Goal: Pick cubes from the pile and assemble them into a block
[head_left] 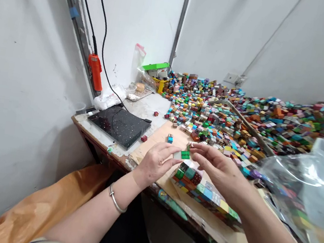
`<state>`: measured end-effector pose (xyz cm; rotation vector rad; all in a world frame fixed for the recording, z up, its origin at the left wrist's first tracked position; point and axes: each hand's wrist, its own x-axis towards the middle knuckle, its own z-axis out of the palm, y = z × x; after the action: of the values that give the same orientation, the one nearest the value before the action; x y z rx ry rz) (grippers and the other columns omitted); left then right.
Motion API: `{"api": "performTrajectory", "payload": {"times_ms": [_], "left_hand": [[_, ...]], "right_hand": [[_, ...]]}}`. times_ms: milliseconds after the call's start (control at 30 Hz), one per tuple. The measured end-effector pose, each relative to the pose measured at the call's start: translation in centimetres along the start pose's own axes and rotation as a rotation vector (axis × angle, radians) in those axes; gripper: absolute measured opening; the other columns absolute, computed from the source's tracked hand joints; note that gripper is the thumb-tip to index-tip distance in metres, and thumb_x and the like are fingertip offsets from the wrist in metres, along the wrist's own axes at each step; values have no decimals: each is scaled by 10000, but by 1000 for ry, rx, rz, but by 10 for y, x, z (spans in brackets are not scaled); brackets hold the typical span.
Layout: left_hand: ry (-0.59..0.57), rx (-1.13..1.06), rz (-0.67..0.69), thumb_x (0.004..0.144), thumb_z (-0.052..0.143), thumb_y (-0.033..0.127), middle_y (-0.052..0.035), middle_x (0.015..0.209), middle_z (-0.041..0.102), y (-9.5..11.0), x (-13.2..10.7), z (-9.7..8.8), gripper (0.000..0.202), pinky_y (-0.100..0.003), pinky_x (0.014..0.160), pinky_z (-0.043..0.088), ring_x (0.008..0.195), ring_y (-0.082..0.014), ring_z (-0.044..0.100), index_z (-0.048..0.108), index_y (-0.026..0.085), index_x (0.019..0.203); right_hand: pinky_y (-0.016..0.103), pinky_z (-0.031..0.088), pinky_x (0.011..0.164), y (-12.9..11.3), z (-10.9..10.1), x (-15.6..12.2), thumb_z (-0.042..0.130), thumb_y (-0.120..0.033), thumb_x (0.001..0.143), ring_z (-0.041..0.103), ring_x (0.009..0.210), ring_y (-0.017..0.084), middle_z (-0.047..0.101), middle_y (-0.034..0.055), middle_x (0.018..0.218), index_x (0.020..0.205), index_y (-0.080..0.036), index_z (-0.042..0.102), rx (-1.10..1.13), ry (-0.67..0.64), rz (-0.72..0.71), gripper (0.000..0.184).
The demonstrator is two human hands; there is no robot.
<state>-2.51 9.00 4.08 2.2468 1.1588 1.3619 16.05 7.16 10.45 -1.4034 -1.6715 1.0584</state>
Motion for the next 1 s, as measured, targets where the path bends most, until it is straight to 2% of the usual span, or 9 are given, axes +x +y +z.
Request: {"api": "performTrajectory", "payload": {"times_ms": [100,267,333,433,533,667,767,900,1000], "left_hand": [[-56,-12,-45,745,509,339,-11,1045,633,-2,-15,-2,353,-139,947,498,1004,-5,560,568,250,1082],[-52,57,-127,737,514,370,-9,983,645,-1,-36,11,333,-156,892,509,943,-18,569,596,242,1033],[-41,98,-165,743,498,381,-11,985,641,4,-39,17,338,-180,887,510,935,-30,565,591,251,1040],[-32,133,-212,744,482,403,-4,965,637,12,-39,25,329,-199,874,512,917,-37,560,592,261,1020],[-34,166,-223,737,481,430,8,934,632,17,-39,30,316,-206,860,516,910,-41,559,593,262,979],[-2,237,-147,724,501,429,-10,908,627,20,-40,33,321,-196,832,510,883,-45,554,596,228,955],[2,243,-138,716,506,439,-13,871,621,20,-41,33,330,-183,796,497,851,-42,547,599,215,940],[-42,185,-209,705,495,476,-5,823,603,23,-39,33,349,-153,741,465,782,-22,529,602,211,905],[-93,162,-265,701,464,518,-3,819,600,27,-35,32,382,-136,700,440,747,-11,515,603,198,858]], "right_hand": [[278,460,784,12,-9,-19,511,-481,803,562,963,178,596,55,1091,1111,-218,555,-195,87,-24,408],[291,488,703,33,-15,-33,464,-503,813,595,867,191,633,59,990,1046,-206,602,-323,163,13,401],[304,495,711,38,-12,-32,445,-483,826,593,861,189,631,68,989,1026,-192,615,-408,213,-71,392],[364,462,874,43,-3,-26,438,-456,834,552,1015,216,599,100,1093,1054,-153,613,-554,277,-232,413],[404,371,1002,48,5,-22,423,-465,845,446,1185,234,506,132,1250,1187,-116,546,-623,255,-298,503],[408,337,1037,55,14,-21,388,-482,861,353,1268,230,398,142,1352,1304,-88,434,-667,172,-313,595],[434,320,1047,61,19,-22,352,-451,884,298,1298,240,353,132,1381,1334,-84,399,-702,150,-342,582],[451,334,1035,68,25,-21,308,-336,911,308,1292,250,392,132,1353,1300,-69,446,-762,173,-427,492],[428,364,1010,71,27,-22,308,-250,905,383,1243,246,443,132,1315,1264,-61,489,-812,192,-496,444]]}}
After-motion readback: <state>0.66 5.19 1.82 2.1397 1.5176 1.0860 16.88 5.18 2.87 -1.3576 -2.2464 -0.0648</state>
